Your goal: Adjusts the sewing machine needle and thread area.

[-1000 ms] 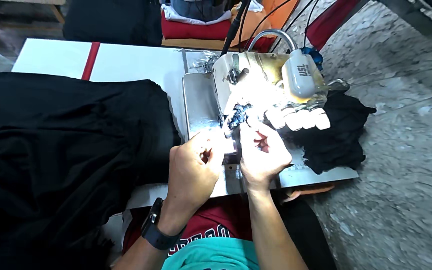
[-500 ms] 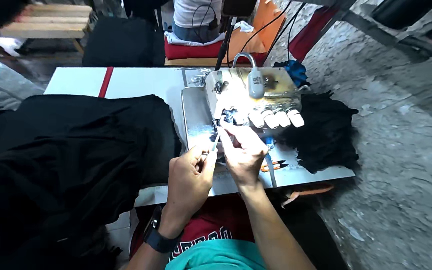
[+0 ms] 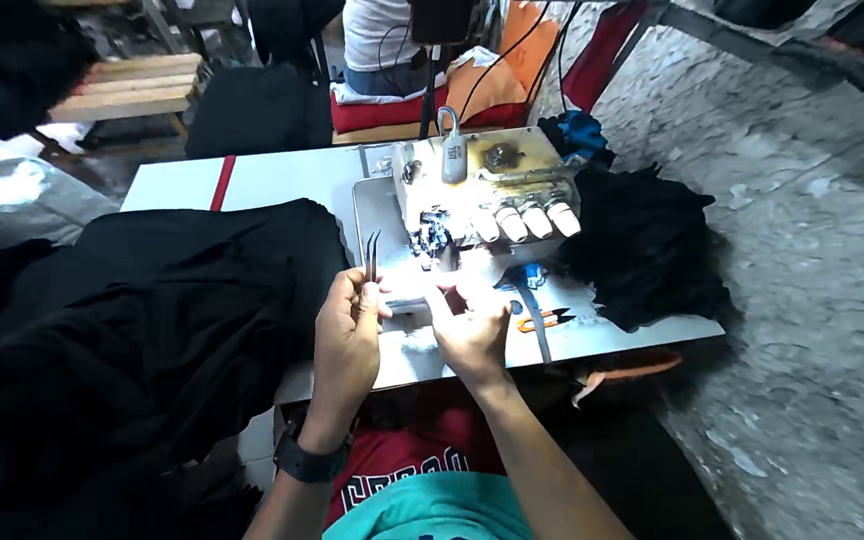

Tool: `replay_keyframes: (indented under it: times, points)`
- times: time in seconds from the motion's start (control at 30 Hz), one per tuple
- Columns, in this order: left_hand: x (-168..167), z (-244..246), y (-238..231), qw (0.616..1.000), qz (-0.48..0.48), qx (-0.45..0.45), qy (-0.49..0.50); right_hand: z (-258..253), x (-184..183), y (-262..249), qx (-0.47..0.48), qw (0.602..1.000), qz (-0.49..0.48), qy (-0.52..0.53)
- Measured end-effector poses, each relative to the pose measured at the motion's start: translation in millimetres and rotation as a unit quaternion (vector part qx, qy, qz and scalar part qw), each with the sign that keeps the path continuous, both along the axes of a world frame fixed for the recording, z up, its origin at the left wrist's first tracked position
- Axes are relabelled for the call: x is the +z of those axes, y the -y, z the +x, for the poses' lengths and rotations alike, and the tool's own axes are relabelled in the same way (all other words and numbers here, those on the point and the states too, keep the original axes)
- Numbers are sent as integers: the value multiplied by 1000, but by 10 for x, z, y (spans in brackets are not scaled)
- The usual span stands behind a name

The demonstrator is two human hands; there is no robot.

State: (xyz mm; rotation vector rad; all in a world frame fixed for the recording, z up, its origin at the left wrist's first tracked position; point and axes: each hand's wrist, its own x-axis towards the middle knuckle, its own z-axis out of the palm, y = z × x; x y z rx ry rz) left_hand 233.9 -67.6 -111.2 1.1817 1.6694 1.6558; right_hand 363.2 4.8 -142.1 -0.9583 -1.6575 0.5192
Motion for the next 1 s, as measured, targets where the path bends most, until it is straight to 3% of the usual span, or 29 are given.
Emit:
replay_keyframes:
  times: [0.2, 0.3, 0.43, 0.57, 0.7, 1.0]
  points:
    - [27, 146, -173, 995, -49, -77, 39, 105, -165, 241, 151, 987, 33, -52]
    - [33, 155, -239, 997, -48, -56, -13, 271, -233, 174, 195, 977, 29, -77]
    - [-91, 92, -295, 986, -46, 53, -151, 430, -175, -115, 10, 998, 45, -29]
    - [-166, 115, -346, 980, -45, 86, -174, 255, -85, -306, -91, 991, 95, 17]
    - [-248, 133, -323, 967, -65, 94, -229, 36, -95, -390, -128, 984, 127, 8]
    - [-265, 122, -326, 963, -90, 96, -237, -94, -158, -482, -144, 978, 151, -8]
